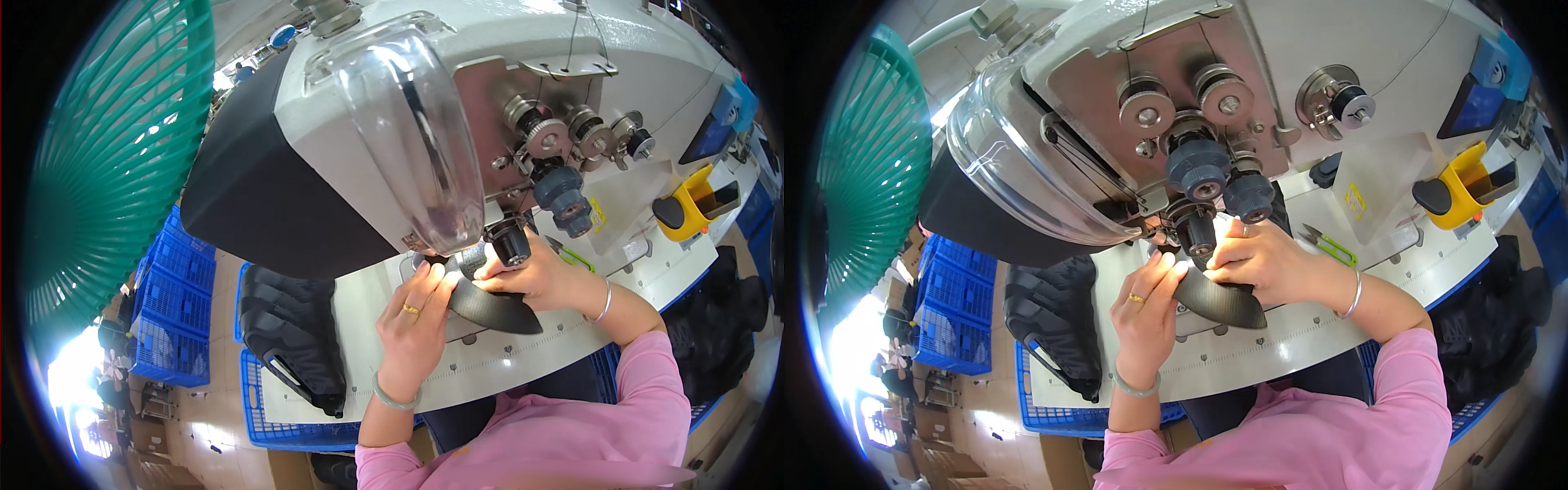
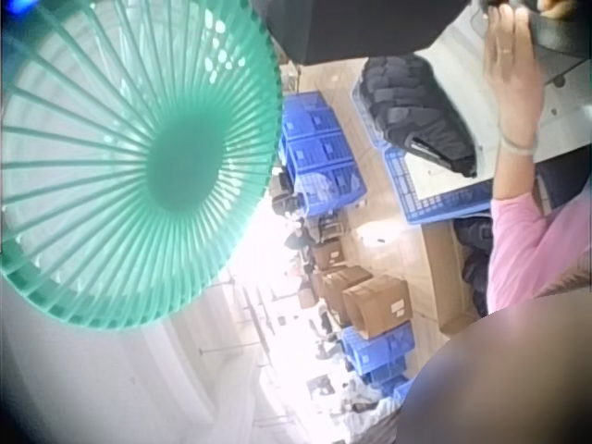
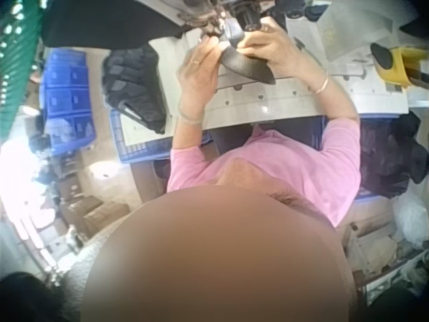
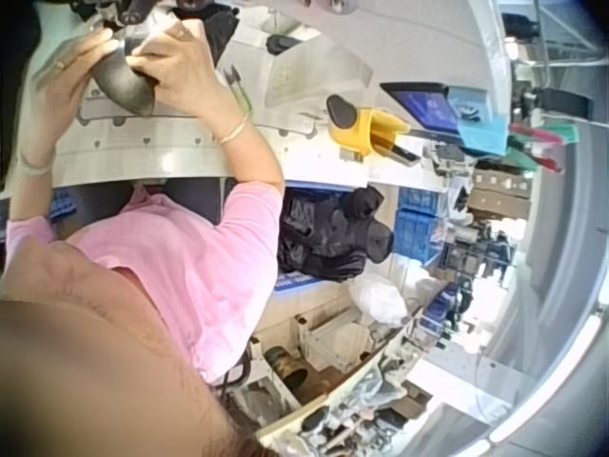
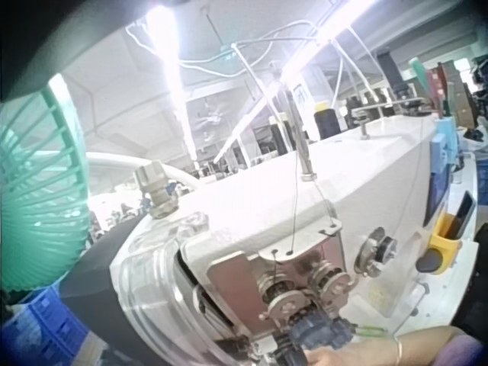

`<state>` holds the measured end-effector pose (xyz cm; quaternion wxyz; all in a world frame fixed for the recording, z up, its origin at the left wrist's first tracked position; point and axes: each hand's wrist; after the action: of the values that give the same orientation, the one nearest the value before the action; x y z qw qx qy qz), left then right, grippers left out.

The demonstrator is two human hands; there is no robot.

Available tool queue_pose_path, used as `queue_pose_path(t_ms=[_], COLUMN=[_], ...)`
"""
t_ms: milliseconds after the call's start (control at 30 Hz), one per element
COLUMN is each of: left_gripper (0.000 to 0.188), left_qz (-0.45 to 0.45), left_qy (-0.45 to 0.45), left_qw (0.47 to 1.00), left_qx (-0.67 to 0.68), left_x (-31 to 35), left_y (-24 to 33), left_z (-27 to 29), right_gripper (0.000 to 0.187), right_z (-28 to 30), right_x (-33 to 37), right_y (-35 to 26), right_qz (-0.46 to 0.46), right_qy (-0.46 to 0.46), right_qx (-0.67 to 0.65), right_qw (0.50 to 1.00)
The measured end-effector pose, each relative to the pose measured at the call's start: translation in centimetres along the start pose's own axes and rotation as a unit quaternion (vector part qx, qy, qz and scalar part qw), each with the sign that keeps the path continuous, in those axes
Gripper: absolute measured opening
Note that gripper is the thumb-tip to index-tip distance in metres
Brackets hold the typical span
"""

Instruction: Stitch together black synthetic shoe upper components using an industrial sewing machine.

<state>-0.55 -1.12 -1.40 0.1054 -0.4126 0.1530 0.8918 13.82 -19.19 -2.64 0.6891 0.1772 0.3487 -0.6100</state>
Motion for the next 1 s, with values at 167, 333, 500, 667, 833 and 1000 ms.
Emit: queue_pose_path(t_ms=[167, 333, 500, 667, 833, 1000], left_gripper=[0.042, 0.043, 0.044, 0.043, 0.04, 0.041], left_qz=[-0.027, -0.036, -0.047, -0.041, -0.031, -0.046], left_qy=[-0.015, -0.022, -0.02, -0.025, -0.038, -0.036], left_qw=[1.0, 0.999, 0.999, 0.999, 0.997, 0.994], left_qx=[-0.007, -0.014, -0.013, -0.018, -0.052, -0.092], left_x=[0.2, 0.3, 0.0, -0.3, -1.0, -1.0], left_y=[-0.3, -0.3, -0.6, -0.5, -0.1, 0.1], left_z=[0.4, 0.4, 0.4, 0.4, 0.1, 0.2], right_gripper=[0.028, 0.027, 0.028, 0.031, 0.035, 0.04], right_z=[-0.4, -0.8, -1.4, -1.3, -0.7, 0.0], right_x=[0.6, 0.6, 0.6, 0.2, -0.1, -0.6], right_y=[-0.3, -0.4, 0.0, 0.3, 1.2, 0.9], right_qz=[-0.01, -0.035, -0.028, -0.025, -0.002, 0.028], right_qy=[0.03, 0.042, 0.084, 0.094, 0.101, 0.077], right_qx=[0.036, 0.009, 0.001, 0.006, 0.004, 0.036], right_qw=[0.999, 0.998, 0.996, 0.995, 0.995, 0.996])
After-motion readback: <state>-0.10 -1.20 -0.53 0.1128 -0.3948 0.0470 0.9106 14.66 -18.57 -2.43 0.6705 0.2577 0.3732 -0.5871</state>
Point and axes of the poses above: each hand's wrist, its own x-axis away from the middle knuckle, its own z-axis out of the back of the hand, y = z × x, and after that the axes turned 2 degrees about -x, right-handed
